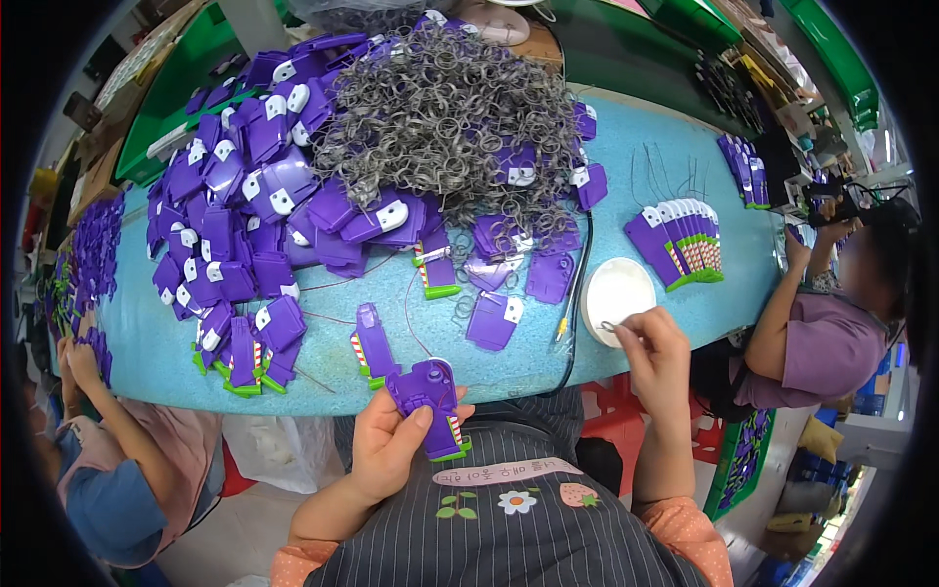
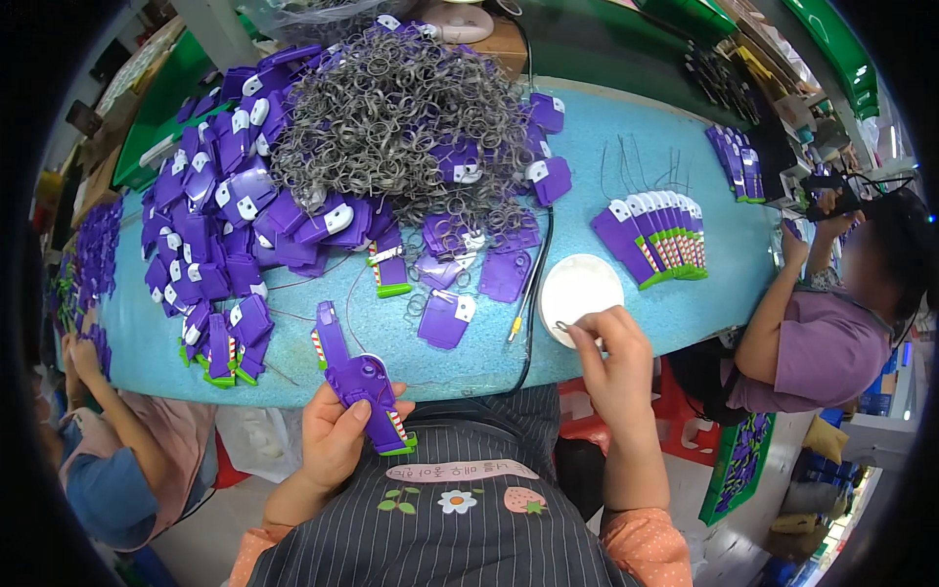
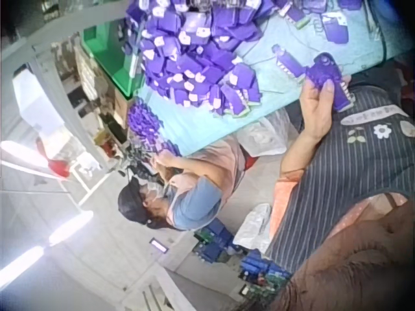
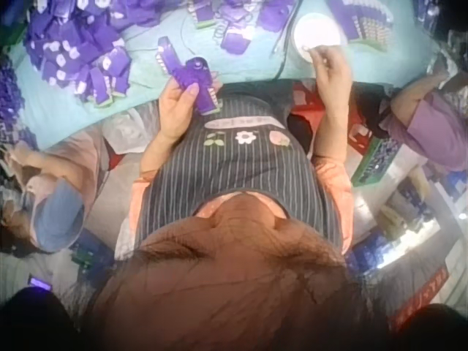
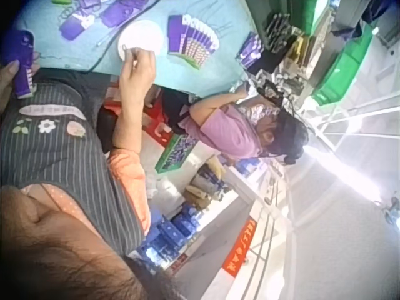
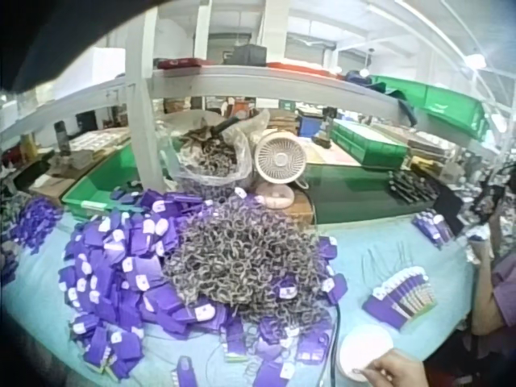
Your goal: The person assembles purple plastic components by hand at a workbench. They pick up a purple plastic piece, insert a small white circular part into it, and then attach a grey coiled wire to the assembly. The completed units are placed on the table among a large pile of similar parts.
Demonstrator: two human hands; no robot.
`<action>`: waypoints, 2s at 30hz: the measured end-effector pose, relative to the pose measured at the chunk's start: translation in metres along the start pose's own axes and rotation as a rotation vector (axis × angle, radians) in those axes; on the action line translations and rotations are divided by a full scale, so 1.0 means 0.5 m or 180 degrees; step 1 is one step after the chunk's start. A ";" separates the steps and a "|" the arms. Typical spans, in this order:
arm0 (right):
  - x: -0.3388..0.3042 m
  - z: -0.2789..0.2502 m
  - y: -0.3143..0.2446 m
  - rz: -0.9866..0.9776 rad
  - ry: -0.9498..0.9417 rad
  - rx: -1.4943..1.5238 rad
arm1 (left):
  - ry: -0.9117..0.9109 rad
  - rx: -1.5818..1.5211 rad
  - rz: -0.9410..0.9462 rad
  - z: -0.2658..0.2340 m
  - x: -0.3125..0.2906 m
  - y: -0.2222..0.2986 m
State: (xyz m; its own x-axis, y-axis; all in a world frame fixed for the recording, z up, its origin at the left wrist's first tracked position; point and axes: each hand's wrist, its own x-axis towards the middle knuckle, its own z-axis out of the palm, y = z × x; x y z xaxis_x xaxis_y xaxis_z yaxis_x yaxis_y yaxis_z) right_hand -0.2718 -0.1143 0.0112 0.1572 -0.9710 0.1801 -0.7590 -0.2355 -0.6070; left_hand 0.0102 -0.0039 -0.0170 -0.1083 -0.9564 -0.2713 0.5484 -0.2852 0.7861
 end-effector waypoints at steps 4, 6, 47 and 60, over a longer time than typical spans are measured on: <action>-0.004 -0.003 -0.004 0.0214 0.0262 0.0616 | -0.0080 0.0059 -0.0070 0.011 0.001 0.000; -0.016 -0.025 -0.014 0.0397 0.0571 0.1102 | -0.0037 0.0006 -0.0117 0.019 -0.007 0.002; 0.010 0.051 -0.096 0.0969 -0.4214 0.3567 | -0.1842 0.2402 -0.0316 0.037 0.004 0.040; 0.062 0.167 -0.107 -0.1015 -0.0888 -0.0530 | -0.0588 -0.0289 -0.0918 0.010 -0.030 0.014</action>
State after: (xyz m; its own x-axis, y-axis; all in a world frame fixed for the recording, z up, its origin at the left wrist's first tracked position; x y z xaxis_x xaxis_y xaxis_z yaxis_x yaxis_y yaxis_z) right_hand -0.1733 -0.1350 -0.0154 0.5466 -0.8303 0.1085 -0.7327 -0.5370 -0.4181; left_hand 0.0116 0.0081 -0.0047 -0.4133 -0.8349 -0.3634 0.5439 -0.5464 0.6369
